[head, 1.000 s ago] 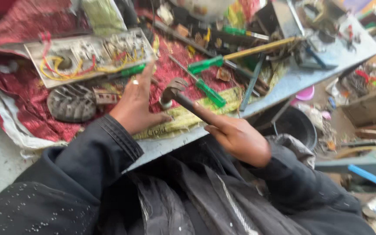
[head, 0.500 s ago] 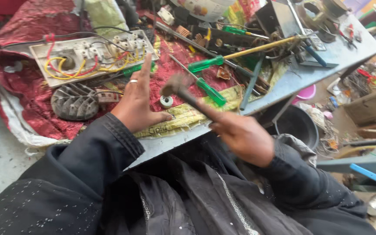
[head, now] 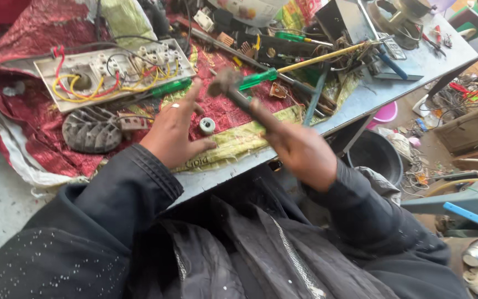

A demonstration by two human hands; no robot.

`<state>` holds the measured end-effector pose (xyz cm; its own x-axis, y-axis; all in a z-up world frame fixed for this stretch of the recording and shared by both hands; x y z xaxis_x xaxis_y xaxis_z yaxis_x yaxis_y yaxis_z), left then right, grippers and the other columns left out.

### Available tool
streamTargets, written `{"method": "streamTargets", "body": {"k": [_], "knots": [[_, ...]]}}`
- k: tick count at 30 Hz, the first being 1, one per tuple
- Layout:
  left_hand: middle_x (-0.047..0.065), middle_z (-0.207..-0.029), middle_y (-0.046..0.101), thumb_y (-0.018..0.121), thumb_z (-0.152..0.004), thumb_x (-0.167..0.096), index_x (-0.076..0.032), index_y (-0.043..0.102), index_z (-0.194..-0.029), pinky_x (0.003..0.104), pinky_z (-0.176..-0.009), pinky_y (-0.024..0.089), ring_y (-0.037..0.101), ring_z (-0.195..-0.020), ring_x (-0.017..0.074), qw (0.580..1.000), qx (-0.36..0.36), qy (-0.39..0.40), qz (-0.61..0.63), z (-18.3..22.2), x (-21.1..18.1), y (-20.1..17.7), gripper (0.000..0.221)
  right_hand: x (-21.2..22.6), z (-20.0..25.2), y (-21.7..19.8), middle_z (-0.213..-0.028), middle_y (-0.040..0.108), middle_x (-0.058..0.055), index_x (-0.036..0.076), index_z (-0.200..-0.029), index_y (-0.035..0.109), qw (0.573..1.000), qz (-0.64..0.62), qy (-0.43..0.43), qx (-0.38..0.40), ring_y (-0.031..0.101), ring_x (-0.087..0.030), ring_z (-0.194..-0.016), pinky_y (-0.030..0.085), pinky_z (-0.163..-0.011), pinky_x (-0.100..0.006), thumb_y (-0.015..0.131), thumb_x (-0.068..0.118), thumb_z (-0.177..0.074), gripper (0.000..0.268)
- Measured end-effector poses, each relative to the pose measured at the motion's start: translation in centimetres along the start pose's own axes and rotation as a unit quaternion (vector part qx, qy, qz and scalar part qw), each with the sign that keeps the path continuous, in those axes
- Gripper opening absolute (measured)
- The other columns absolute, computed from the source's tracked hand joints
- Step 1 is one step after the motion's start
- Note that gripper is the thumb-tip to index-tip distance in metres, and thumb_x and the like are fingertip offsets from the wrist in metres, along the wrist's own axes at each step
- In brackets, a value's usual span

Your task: The person uses a hammer and a screwdriver to disassemble and repair small electronic components and a switchboard panel on a cluttered workbench.

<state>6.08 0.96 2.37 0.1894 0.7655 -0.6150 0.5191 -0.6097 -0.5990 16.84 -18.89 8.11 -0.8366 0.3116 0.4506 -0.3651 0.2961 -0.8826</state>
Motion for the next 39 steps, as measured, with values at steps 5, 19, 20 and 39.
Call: {"method": "streamTargets", "body": {"k": [5,19,20,39], "knots": [[0.017,-0.115,0.069,0.083,-0.088,-0.019,-0.008,0.068,-0.124,0.039,-0.09,0.054,0.067,-0.103,0.0285,0.999,0.03,-0.04,-0.015,0.3,0.3,0.5,0.041,-1.1,-4.4,-0.7,-0.096,0.063,-0.013,0.022,-0.156,0.047,0.98,0.164,-0.086,-0.069,0.065,-0.034,-0.082,0.05,-0.069,-0.045,0.064,0.019,-0.099,0.059],[0.006,-0.115,0.068,0.054,-0.104,-0.016,0.0,0.057,-0.142,0.033,-0.094,0.057,0.068,-0.103,0.0147,0.755,0.055,-0.239,0.609,0.5,2.2,2.3,0.041,0.1,-4.4,-1.2,-0.111,0.065,-0.007,0.01,-0.13,0.072,0.974,0.086,-0.144,-0.156,0.059,-0.028,-0.103,0.046,-0.093,-0.04,0.072,0.019,-0.096,0.035],[0.006,-0.115,0.068,0.054,-0.104,-0.016,0.0,0.057,-0.142,0.033,-0.094,0.057,0.068,-0.103,0.0147,0.754,0.055,-0.24,0.609,0.5,2.1,2.3,0.041,-0.3,-4.5,-1.1,-0.11,0.065,-0.007,0.01,-0.128,0.073,0.974,0.095,-0.133,-0.155,0.059,-0.028,-0.103,0.046,-0.093,-0.04,0.073,0.019,-0.095,0.034],[0.003,-0.109,0.068,0.074,-0.091,-0.017,-0.001,0.062,-0.127,0.028,-0.087,0.056,0.066,-0.097,0.0107,0.846,0.049,-0.265,0.46,0.7,3.5,3.2,0.041,-8.8,2.9,-6.4,-0.118,0.069,-0.014,0.008,-0.126,0.073,0.961,0.157,-0.035,-0.223,0.063,-0.033,-0.107,0.049,-0.095,-0.042,0.074,0.009,-0.093,0.033]]}}
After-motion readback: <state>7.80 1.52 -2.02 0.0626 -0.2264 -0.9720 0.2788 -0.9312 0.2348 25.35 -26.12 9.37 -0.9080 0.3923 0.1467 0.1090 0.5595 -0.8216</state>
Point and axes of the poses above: each hand's wrist, its own z-axis away from the middle knuckle, its own y-axis out of the palm, x = y × z, the point moved 7 cm from there along -z, towards the middle knuckle
